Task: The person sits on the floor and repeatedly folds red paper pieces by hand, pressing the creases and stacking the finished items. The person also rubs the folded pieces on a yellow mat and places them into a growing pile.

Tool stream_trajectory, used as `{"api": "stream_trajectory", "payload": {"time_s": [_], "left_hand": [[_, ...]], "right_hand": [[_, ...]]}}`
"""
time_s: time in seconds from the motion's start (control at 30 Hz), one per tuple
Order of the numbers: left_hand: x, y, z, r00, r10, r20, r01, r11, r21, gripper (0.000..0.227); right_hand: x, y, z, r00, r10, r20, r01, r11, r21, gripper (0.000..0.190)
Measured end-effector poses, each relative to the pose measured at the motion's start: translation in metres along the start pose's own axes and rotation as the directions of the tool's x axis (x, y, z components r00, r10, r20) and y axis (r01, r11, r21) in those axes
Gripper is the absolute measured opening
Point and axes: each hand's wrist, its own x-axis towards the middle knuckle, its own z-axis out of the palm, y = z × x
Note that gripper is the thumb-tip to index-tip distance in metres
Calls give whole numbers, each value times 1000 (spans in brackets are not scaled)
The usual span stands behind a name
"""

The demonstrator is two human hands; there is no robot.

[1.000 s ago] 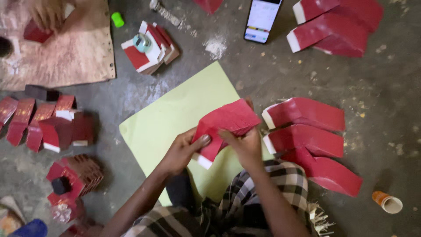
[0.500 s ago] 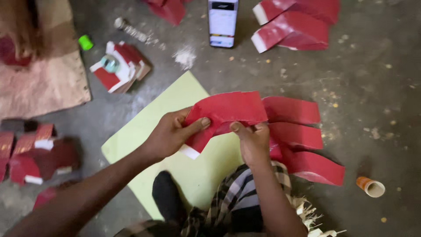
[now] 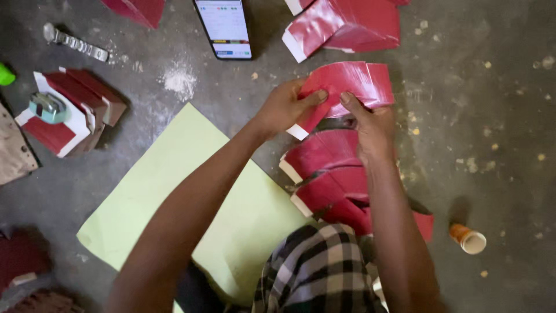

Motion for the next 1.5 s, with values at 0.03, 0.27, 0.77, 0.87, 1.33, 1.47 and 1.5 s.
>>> {"api": "stream_trajectory", "payload": {"time_s": [0.03, 0.27, 0.77, 0.87, 1.33, 1.47, 1.5], "left_hand": [[12, -3, -4, 999, 26, -38, -20, 991, 133, 35], [46, -8, 13, 836, 439, -328, -14, 616, 788, 56], [39, -37, 51, 784, 601, -156, -48, 309, 950, 48], [39, -35, 56, 825, 536, -177, 2, 312, 950, 50], [42, -34, 46, 808, 563, -176, 4, 293, 956, 48], [36, -38, 50, 840, 510, -183, 24, 302, 953, 48], [34, -39, 53, 857, 482, -185, 37, 301, 953, 49]], "right_hand": [[12, 1, 1, 1000, -5, -6, 5, 999, -54, 26], [51, 15, 0, 993, -63, -99, 49, 990, -135, 26], [56, 44, 2, 836, -527, -151, 401, 776, -486, 22], [56, 42, -4, 754, -650, -98, 418, 590, -691, 27], [66, 29, -16, 984, -113, -137, 30, 865, -501, 52], [58, 35, -25, 881, -462, -102, 161, 496, -853, 52], [54, 34, -30, 811, -584, -43, 326, 512, -795, 44]]}}
